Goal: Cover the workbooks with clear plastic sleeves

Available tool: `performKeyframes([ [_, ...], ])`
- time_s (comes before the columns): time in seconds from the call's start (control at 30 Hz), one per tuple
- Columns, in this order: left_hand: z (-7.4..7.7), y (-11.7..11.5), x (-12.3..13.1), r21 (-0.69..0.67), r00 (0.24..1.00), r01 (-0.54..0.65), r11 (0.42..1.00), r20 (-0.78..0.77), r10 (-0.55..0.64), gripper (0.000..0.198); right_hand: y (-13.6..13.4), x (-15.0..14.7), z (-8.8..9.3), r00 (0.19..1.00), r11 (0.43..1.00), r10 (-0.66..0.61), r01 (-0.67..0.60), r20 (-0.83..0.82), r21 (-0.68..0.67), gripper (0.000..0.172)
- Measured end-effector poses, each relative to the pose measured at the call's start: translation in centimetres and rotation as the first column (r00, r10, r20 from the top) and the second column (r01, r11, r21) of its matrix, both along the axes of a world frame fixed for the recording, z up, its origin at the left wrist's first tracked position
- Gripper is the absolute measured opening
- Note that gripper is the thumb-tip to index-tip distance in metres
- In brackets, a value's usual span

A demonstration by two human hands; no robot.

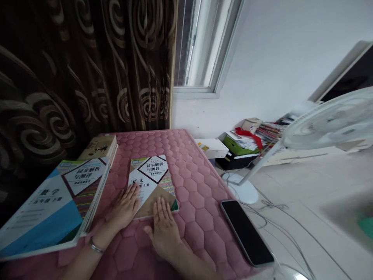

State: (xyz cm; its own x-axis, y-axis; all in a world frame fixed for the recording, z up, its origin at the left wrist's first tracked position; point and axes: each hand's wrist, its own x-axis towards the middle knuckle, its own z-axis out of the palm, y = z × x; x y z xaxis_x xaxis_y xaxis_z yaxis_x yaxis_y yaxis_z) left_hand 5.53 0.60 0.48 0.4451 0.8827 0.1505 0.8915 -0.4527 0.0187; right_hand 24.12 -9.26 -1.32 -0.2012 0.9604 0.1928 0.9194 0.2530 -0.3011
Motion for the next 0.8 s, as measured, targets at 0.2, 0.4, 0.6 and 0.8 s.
performKeyframes([
  [0.2, 0.2, -0.3, -0.1, -0.006, 1.000, 0.001, 1.000, -0.002, -0.001, 0.055, -1.4, 4.9, -1.5, 0.986, 0.988, -0.157, 0.156, 0.059, 0.011, 0.069],
  [0.4, 1.6, 1.3, 2.0, -0.021, 0.998, -0.061, 0.998, -0.022, 0.061, 0.048, 4.0, 1.3, 3.1, 0.995, 0.996, -0.089, 0.088, -0.035, -0.018, 0.055],
  [0.6, 2.1, 5.3, 4.9, -0.099, 0.998, -0.061, 0.993, -0.024, 0.059, 0.058, 12.6, -2.6, 5.8, 0.991, 0.986, 0.077, -0.092, -0.113, -0.137, 0.064],
  [0.8, 0.4, 5.6, 2.9, 0.036, 0.995, -0.093, 0.995, 0.039, 0.091, 0.059, 13.0, 2.4, 3.5, 0.984, 0.970, -0.170, 0.177, 0.058, -0.165, 0.068],
])
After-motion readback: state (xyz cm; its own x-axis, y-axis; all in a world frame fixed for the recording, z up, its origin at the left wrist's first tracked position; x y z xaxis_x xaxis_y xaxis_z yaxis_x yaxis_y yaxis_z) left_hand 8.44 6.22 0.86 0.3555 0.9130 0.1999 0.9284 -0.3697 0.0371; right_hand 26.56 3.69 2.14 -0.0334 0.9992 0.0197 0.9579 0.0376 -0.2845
